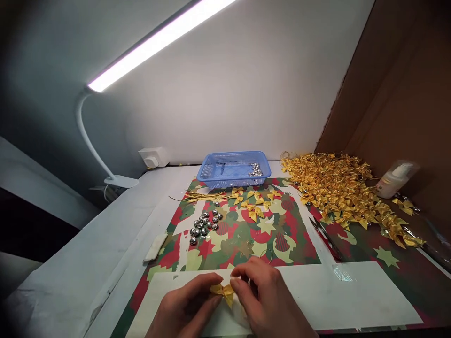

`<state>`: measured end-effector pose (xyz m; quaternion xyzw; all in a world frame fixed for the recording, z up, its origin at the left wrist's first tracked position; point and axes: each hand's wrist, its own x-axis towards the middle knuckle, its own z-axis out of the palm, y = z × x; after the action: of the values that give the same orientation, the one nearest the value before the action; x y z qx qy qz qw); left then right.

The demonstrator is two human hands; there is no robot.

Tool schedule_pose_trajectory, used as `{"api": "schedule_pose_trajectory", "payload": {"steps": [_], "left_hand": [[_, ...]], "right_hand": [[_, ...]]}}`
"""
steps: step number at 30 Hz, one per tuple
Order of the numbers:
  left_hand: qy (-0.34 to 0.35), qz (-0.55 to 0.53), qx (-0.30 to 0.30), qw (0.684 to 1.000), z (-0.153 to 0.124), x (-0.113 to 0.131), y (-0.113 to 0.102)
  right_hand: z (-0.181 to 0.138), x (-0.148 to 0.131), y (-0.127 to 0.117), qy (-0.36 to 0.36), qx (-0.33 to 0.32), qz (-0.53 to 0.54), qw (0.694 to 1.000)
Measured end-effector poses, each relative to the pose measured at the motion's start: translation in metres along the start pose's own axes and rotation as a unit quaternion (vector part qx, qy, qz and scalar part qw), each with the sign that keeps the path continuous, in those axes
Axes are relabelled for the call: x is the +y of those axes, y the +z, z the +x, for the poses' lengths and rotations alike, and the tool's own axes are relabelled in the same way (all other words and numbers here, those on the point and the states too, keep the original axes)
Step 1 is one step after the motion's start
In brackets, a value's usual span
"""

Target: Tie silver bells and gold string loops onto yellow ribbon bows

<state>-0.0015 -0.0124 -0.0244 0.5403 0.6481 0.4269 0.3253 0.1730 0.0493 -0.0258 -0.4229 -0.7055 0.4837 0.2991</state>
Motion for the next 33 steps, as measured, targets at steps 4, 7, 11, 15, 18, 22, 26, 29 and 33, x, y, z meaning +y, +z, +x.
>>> {"api": "schedule_pose_trajectory", "payload": {"steps": [4, 7, 11, 15, 18, 22, 26, 29, 33], "left_hand": [[0.008, 0.058, 0.003, 0.998, 0.008, 0.000, -0.004], [0.021, 0.088, -0.015, 0.996, 0.014, 0.004, -0.007], [0.059, 0.105, -0.025, 0.992, 0.019, 0.009, -0.007], [0.091, 0.112, -0.002, 0.989, 0.020, 0.005, -0.003], [0.105, 0.119, 0.016, 0.987, 0.019, -0.002, -0.002], [0.119, 0.126, 0.013, 0.985, 0.017, -0.011, 0.000], [0.124, 0.126, 0.001, 0.984, 0.014, -0.018, 0.001], [0.119, 0.124, -0.002, 0.985, 0.012, -0.020, 0.002], [0.105, 0.112, -0.005, 0.988, 0.010, -0.019, -0.003]], "right_hand": [[-0.004, -0.002, -0.029, 0.051, 0.097, 0.147, 0.983], [-0.010, -0.004, -0.049, 0.089, 0.141, 0.174, 0.970], [-0.012, 0.002, -0.052, -0.006, 0.163, -0.021, 0.986], [-0.007, 0.022, -0.042, -0.098, 0.108, -0.170, 0.975], [-0.001, 0.037, -0.037, -0.118, 0.097, -0.247, 0.957], [0.007, 0.049, -0.031, -0.132, 0.139, -0.272, 0.943], [0.011, 0.047, -0.029, -0.134, 0.181, -0.258, 0.939], [0.007, 0.040, -0.039, -0.108, 0.230, -0.216, 0.943], [-0.004, 0.028, -0.062, -0.012, 0.342, 0.004, 0.940]]}}
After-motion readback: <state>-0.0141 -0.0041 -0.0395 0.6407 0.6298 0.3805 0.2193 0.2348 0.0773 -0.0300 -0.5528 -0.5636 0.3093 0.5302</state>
